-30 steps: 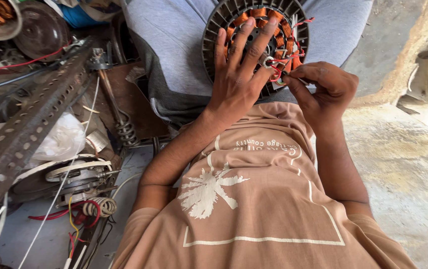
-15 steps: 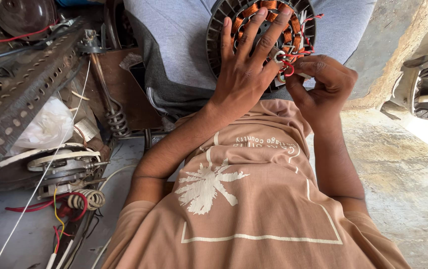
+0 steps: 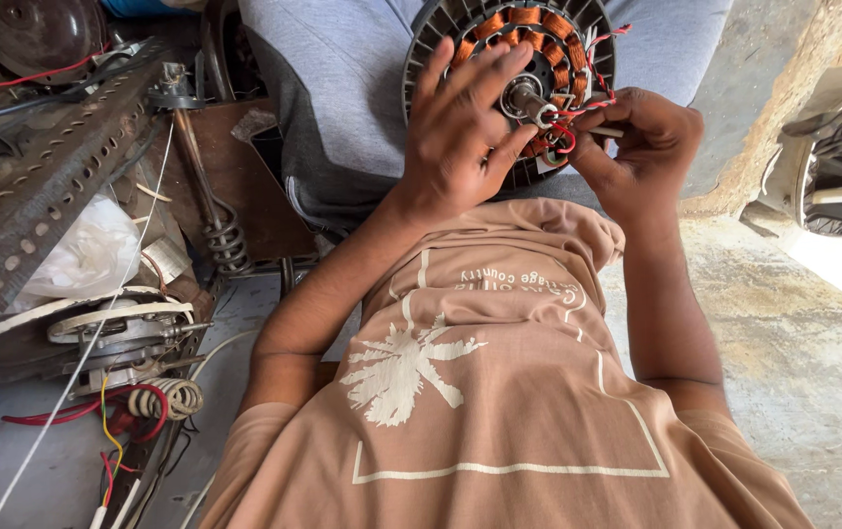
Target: The person sits cross-legged on the floor and repairs an electric motor stator resting on their lap. They use their hands to manipulate and connect red and white wires to the copper windings, occasionally using a pair of orange-handled scissors to cut a white plastic tie.
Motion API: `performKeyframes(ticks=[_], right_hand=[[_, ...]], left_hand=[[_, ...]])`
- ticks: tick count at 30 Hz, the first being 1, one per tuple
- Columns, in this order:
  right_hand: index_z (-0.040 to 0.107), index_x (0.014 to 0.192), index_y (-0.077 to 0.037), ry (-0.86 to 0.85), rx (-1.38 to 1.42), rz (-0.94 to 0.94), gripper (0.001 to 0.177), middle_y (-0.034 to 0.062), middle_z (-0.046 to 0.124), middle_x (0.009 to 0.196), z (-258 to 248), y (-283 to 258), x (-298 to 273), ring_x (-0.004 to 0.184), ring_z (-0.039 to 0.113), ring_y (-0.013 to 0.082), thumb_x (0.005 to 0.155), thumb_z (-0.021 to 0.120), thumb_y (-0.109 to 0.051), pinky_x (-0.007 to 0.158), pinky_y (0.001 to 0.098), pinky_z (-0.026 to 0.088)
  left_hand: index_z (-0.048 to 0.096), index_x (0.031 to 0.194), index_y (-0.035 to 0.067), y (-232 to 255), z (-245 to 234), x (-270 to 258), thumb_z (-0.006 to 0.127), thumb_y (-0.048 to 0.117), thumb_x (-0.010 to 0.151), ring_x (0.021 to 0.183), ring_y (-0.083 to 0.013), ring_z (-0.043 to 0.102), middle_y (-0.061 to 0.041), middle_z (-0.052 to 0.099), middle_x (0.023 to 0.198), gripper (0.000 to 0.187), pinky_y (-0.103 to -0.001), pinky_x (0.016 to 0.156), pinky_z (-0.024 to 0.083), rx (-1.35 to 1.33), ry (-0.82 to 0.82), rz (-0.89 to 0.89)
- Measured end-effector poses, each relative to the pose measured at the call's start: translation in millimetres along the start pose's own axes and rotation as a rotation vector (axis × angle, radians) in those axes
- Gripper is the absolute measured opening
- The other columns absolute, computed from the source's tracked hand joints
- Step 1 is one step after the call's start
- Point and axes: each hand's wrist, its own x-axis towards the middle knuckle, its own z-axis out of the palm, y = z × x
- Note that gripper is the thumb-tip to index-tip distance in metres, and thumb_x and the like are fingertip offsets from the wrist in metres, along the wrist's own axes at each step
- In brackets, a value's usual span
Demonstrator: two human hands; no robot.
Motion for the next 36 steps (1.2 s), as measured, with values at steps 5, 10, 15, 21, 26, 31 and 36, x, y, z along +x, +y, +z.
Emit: performKeyframes(ticks=[5, 10, 15, 21, 26, 31, 36], right_hand=[[0.067, 0.1, 0.01, 0.021, 0.035, 0.041, 0.004, 0.008, 0.07, 0.094, 0, 6, -3, 0.085, 0.066, 0.0067, 0.099, 0.069, 0.014, 0.079, 0.0214, 0.056], [0.065, 0.099, 0.009, 0.026, 0.055, 0.009, 0.006, 0.0098, 0.071, 0.102, 2, 5, 0, 0.087, 0.068, 0.0083, 0.097, 0.069, 0.014, 0.082, 0.0229, 0.059], [0.067, 0.1, 0.01, -0.014, 0.015, -0.041, 0.007, 0.0108, 0.071, 0.096, -1, 3, 2, 0.088, 0.069, 0.0097, 0.096, 0.069, 0.015, 0.085, 0.0245, 0.06], [0.074, 0.1, 0.009, -0.051, -0.061, -0.052, 0.009, 0.0102, 0.073, 0.099, 0, 0, 2, 0.086, 0.065, 0.0075, 0.096, 0.07, 0.016, 0.076, 0.0205, 0.052], [0.075, 0.107, 0.007, -0.029, -0.159, -0.042, 0.014, 0.0074, 0.072, 0.091, 9, -1, 6, 0.08, 0.063, 0.0055, 0.094, 0.074, 0.012, 0.07, 0.02, 0.05], [0.072, 0.11, 0.008, -0.056, 0.009, -0.014, 0.014, 0.0082, 0.074, 0.101, 10, -1, 8, 0.091, 0.069, 0.0072, 0.098, 0.079, 0.005, 0.085, 0.0235, 0.061], [0.072, 0.11, 0.007, -0.066, 0.084, -0.004, 0.016, 0.0075, 0.072, 0.099, 9, -4, 6, 0.093, 0.07, 0.0077, 0.098, 0.083, 0.003, 0.09, 0.0255, 0.063]], left_hand=[[0.041, 0.137, 0.007, -11, -7, 19, 0.087, 0.012, 0.093, 0.14, -0.0272, 0.055, -0.004, 0.064, 0.133, 0.064, -0.058, 0.132, 0.02, -0.027, -0.2, 0.024], [0.041, 0.141, 0.007, -15, -1, 38, 0.077, 0.001, 0.087, 0.124, -0.0257, 0.062, 0.0, 0.07, 0.109, 0.065, -0.061, 0.127, 0.019, 0.021, -0.307, 0.125], [0.043, 0.141, 0.008, -17, 3, 39, 0.067, -0.006, 0.088, 0.109, -0.0197, 0.065, 0.004, 0.067, 0.098, 0.06, -0.06, 0.129, 0.018, -0.005, -0.32, 0.114], [0.046, 0.136, 0.009, -19, 6, 38, 0.068, -0.005, 0.09, 0.098, -0.0183, 0.064, 0.005, 0.065, 0.094, 0.053, -0.059, 0.128, 0.021, 0.004, -0.334, 0.111], [0.045, 0.136, 0.009, -18, 2, 40, 0.07, -0.002, 0.091, 0.103, -0.0211, 0.064, 0.002, 0.064, 0.1, 0.053, -0.057, 0.13, 0.022, -0.006, -0.322, 0.142], [0.043, 0.141, 0.005, -19, -3, 41, 0.069, -0.005, 0.089, 0.102, -0.0246, 0.066, -0.004, 0.064, 0.1, 0.059, -0.056, 0.128, 0.027, -0.006, -0.313, 0.203], [0.042, 0.137, 0.008, -23, 3, 36, 0.076, 0.001, 0.093, 0.1, -0.0275, 0.069, -0.007, 0.063, 0.096, 0.056, -0.05, 0.126, 0.039, -0.009, -0.297, 0.199]])
